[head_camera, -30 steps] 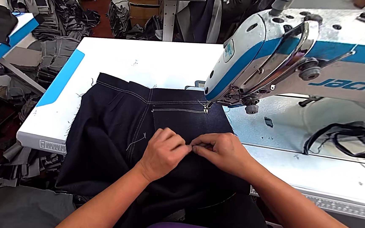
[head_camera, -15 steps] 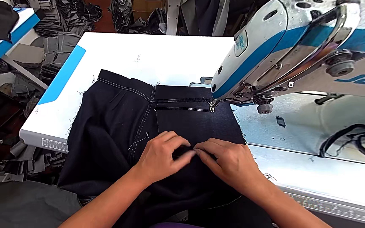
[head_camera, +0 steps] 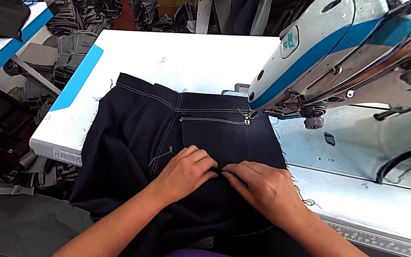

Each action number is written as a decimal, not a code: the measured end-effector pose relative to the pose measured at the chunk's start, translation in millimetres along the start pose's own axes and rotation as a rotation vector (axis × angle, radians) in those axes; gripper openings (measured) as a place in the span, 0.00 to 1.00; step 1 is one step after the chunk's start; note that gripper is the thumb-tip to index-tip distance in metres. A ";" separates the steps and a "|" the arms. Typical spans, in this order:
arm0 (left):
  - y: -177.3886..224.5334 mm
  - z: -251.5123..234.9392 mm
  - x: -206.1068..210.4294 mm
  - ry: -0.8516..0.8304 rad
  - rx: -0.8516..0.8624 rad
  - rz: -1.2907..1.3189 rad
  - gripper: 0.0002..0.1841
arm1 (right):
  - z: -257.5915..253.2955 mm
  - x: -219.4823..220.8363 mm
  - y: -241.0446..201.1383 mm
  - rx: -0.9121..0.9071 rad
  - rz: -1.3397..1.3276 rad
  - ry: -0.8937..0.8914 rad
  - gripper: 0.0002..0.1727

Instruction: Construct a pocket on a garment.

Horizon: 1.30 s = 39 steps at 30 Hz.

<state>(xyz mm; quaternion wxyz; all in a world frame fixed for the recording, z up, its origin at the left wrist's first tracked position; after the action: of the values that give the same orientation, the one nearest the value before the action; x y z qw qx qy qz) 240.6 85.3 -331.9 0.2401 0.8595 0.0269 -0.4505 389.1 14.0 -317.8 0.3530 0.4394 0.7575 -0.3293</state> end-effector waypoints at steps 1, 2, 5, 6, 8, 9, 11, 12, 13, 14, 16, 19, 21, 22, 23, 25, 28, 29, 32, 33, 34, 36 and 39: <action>-4.7 1.8 -4.5 -0.010 -0.007 0.012 0.11 | 1.0 -0.2 0.1 -0.010 -0.003 0.009 0.14; -9.6 4.0 -9.4 -0.013 -0.009 0.014 0.12 | 1.9 -0.2 0.3 -0.019 -0.008 0.022 0.13; -14.9 10.7 -17.9 -0.018 0.059 -0.056 0.12 | 3.7 0.4 0.2 -0.040 -0.014 0.068 0.11; -13.3 12.6 -18.4 -0.007 0.105 -0.089 0.11 | 4.1 0.2 0.1 -0.047 -0.018 0.079 0.11; -8.9 15.4 -20.2 0.033 0.210 -0.169 0.10 | 5.4 0.3 -0.4 -0.081 -0.018 0.107 0.10; -5.9 15.6 -21.8 0.057 0.266 -0.206 0.09 | 6.7 0.7 -1.1 -0.111 -0.013 0.123 0.10; 1.4 14.6 -24.4 0.092 0.364 -0.288 0.12 | 11.1 2.1 -4.4 -0.201 0.004 0.153 0.09; 4.7 14.3 -24.5 0.095 0.412 -0.329 0.12 | 13.8 3.1 -6.8 -0.248 0.016 0.158 0.10; 7.2 14.9 -23.6 0.089 0.455 -0.363 0.12 | 16.0 3.7 -9.7 -0.282 0.034 0.147 0.10; 8.7 16.6 -21.7 0.074 0.486 -0.388 0.12 | 17.2 4.0 -12.6 -0.298 0.048 0.125 0.10; 11.1 19.2 -18.2 0.026 0.507 -0.424 0.13 | 16.8 4.6 -15.3 -0.297 0.063 0.062 0.11; 17.2 16.6 -14.7 -0.070 0.487 -0.463 0.13 | 15.2 6.8 -14.5 -0.264 0.077 -0.020 0.14; 17.3 15.7 -13.8 -0.139 0.470 -0.467 0.13 | 12.0 9.1 -17.3 -0.251 0.102 -0.064 0.15; 16.1 16.4 -14.6 -0.178 0.459 -0.468 0.14 | 9.7 10.2 -19.1 -0.247 0.113 -0.082 0.16; 14.5 17.7 -16.8 -0.226 0.440 -0.472 0.15 | 7.2 11.5 -21.1 -0.246 0.124 -0.096 0.17; 12.4 19.0 -24.5 -0.325 0.376 -0.478 0.17 | 1.7 14.4 -26.4 -0.254 0.162 -0.120 0.18; 9.0 6.7 -37.8 -0.297 0.251 -0.407 0.12 | -4.5 19.4 -34.1 -0.271 0.230 -0.161 0.20; 9.5 -1.5 -38.8 -0.229 0.218 -0.366 0.09 | -5.5 21.0 -36.6 -0.275 0.245 -0.167 0.20; 12.4 -32.0 -14.3 -0.089 0.080 -0.159 0.11 | -4.3 23.8 -43.1 -0.289 0.272 -0.141 0.16; 7.8 -41.1 1.7 -0.120 0.007 -0.098 0.14 | -2.3 23.7 -43.8 -0.289 0.273 -0.127 0.16; 0.1 -47.0 17.6 -0.204 -0.077 -0.085 0.20 | 0.2 22.7 -42.6 -0.276 0.253 -0.108 0.17; -13.2 -49.6 36.0 -0.325 -0.160 -0.135 0.35 | 8.2 15.8 -31.8 -0.200 0.129 -0.051 0.15; -17.5 -45.2 40.1 -0.314 -0.124 -0.237 0.38 | 31.6 1.4 4.6 0.028 -0.189 0.046 0.11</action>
<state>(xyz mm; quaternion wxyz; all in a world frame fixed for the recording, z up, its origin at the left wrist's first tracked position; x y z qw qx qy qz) 294.1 113.7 -348.7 0.2394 0.7529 0.1176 -0.6016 400.4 -9.2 -336.7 0.2968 0.3784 0.7987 -0.3616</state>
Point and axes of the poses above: each hand's wrist, its own z-axis away from the middle knuckle, its own x-axis out of the palm, y = z × x, the point moved 6 cm from there along -z, towards the middle knuckle, and after that the axes turned 2 degrees about y, right-handed, at the moved point
